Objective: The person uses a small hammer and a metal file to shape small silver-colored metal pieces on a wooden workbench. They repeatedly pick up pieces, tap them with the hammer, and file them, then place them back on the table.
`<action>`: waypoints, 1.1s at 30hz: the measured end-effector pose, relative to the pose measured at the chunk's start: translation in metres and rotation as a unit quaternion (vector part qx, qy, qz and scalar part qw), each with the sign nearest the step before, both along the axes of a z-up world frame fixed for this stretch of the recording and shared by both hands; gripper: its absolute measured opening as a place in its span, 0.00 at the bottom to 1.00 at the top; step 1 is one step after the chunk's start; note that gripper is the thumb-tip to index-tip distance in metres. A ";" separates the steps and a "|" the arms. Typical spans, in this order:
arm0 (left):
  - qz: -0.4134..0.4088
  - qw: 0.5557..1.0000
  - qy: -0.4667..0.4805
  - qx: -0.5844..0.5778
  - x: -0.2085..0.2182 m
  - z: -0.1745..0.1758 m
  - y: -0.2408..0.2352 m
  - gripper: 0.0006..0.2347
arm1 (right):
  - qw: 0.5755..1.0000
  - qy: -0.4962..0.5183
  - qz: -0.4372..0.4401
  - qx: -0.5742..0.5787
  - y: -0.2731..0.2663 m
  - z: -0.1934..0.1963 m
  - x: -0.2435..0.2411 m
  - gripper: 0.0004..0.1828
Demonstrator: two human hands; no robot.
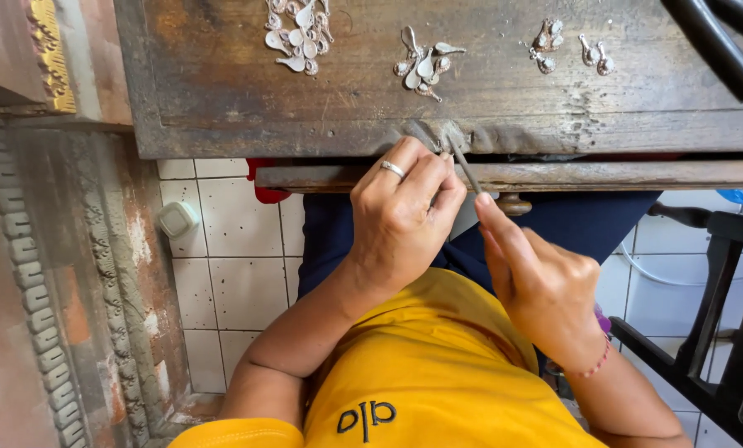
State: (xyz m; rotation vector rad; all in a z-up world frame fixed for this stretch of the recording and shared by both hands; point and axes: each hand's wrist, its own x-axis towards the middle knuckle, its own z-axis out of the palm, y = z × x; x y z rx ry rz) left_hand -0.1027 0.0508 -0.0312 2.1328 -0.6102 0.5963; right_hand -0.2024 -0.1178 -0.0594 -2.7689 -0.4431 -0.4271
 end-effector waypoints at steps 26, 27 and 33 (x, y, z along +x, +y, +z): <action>-0.007 1.000 0.023 0.006 0.000 0.003 0.001 0.11 | 0.754 0.300 -0.025 0.583 -0.012 -0.018 0.008 0.17; -0.009 1.000 0.021 0.009 0.001 0.003 0.001 0.11 | 0.753 0.303 -0.037 0.583 -0.012 -0.019 0.007 0.17; 0.019 1.000 -0.018 -0.004 0.002 -0.013 -0.002 0.09 | 0.955 0.076 0.038 0.286 0.012 0.013 0.053 0.19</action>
